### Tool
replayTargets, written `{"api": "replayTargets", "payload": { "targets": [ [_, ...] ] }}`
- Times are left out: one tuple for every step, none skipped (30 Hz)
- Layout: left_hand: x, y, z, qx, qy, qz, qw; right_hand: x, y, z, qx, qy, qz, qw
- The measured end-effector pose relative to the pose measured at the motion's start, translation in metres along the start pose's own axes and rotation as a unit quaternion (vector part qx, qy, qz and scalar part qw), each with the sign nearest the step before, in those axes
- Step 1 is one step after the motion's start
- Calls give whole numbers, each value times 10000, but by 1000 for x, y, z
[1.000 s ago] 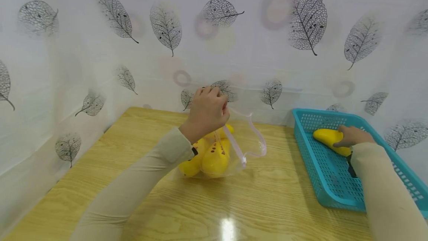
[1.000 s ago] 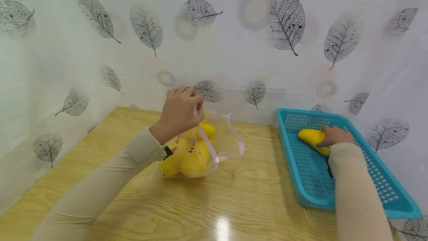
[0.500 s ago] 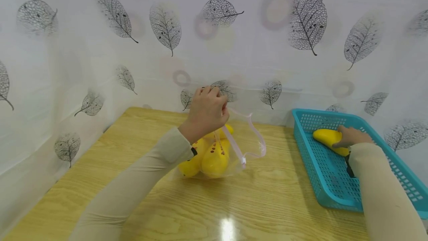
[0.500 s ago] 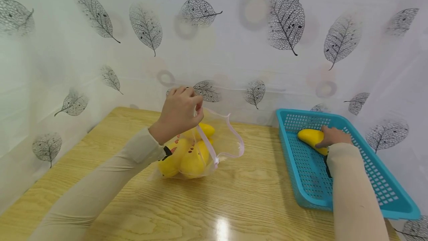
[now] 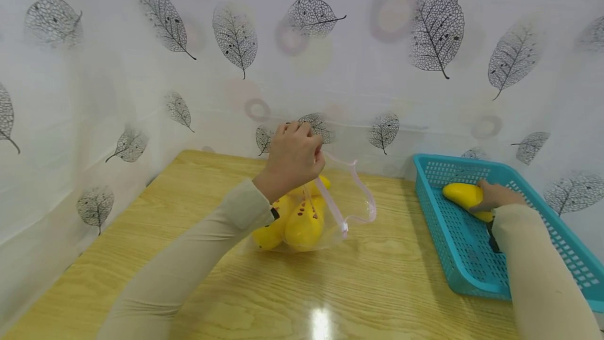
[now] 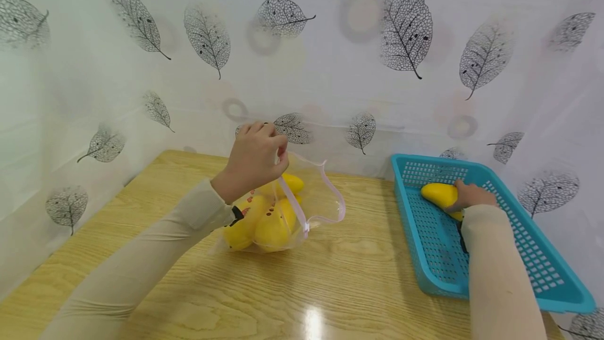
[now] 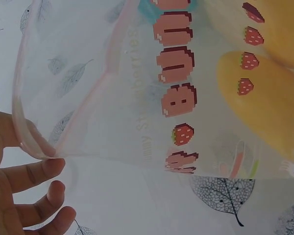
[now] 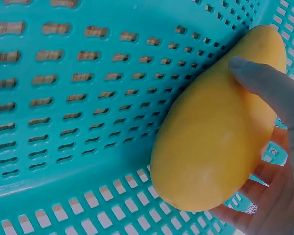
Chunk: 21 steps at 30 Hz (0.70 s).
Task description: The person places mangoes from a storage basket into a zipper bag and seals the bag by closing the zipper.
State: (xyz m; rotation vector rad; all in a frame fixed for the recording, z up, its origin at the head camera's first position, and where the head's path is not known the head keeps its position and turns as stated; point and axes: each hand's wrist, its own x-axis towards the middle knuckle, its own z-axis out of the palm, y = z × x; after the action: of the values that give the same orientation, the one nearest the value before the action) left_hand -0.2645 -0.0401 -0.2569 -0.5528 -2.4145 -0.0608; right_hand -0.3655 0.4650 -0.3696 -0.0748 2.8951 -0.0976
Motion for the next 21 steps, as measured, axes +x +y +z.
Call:
{"api": "replayTargets", "payload": {
  "targets": [
    [0,0,0,4,8,4,10000,0,0,1,-6,-21,27,10000],
    [0,0,0,15,10,6,10000,1,1,1,-30,-32,50,10000],
    [0,0,0,27,10,10,10000,1,2,2,-58,-59,71,9999],
    [0,0,1,43,5,9,10000,2,2,3,-75,-90,83,9999],
    [0,0,1,52,-2,6,10000,2,3,3,-86,-113,80,9999],
    [1,0,1,57,-10,3,10000,2,3,3,-90,-138,75,9998],
    [1,0,1,58,-23,-3,10000,2,3,4,-88,-150,74,9998],
    [1,0,0,57,-30,-5,10000,2,3,4,-81,-165,73,9998],
    [1,0,0,50,-32,-7,10000,2,3,4,-60,-180,71,9998],
    [1,1,0,40,-38,-7,10000,2,3,4,-30,-194,76,9998],
    [1,1,0,29,-39,-6,10000,2,3,4,-10,-208,85,9997],
    [1,1,0,15,-42,-5,10000,2,3,4,-3,-213,90,9997],
    [1,1,0,10,-46,-5,10000,2,4,4,12,-208,85,9997],
    [1,1,0,3,-50,-5,10000,2,4,4,15,-206,85,9998],
    [1,1,-1,-4,-58,-6,10000,2,4,4,27,-202,80,9998],
    [1,1,-1,-6,-65,-7,10000,2,4,4,28,-201,69,9998],
    [1,1,-1,-8,-68,-9,10000,2,3,4,37,-200,65,9998],
    [1,1,-1,-18,-68,-9,10000,1,3,4,45,-196,54,9998],
    [1,1,-1,-21,-62,-4,10000,1,3,4,52,-193,47,9998],
    [1,1,0,-38,-53,3,10000,0,2,3,36,-197,53,9998],
    [1,1,0,-49,-40,13,10000,-1,1,3,29,-193,48,9998]
  ]
}}
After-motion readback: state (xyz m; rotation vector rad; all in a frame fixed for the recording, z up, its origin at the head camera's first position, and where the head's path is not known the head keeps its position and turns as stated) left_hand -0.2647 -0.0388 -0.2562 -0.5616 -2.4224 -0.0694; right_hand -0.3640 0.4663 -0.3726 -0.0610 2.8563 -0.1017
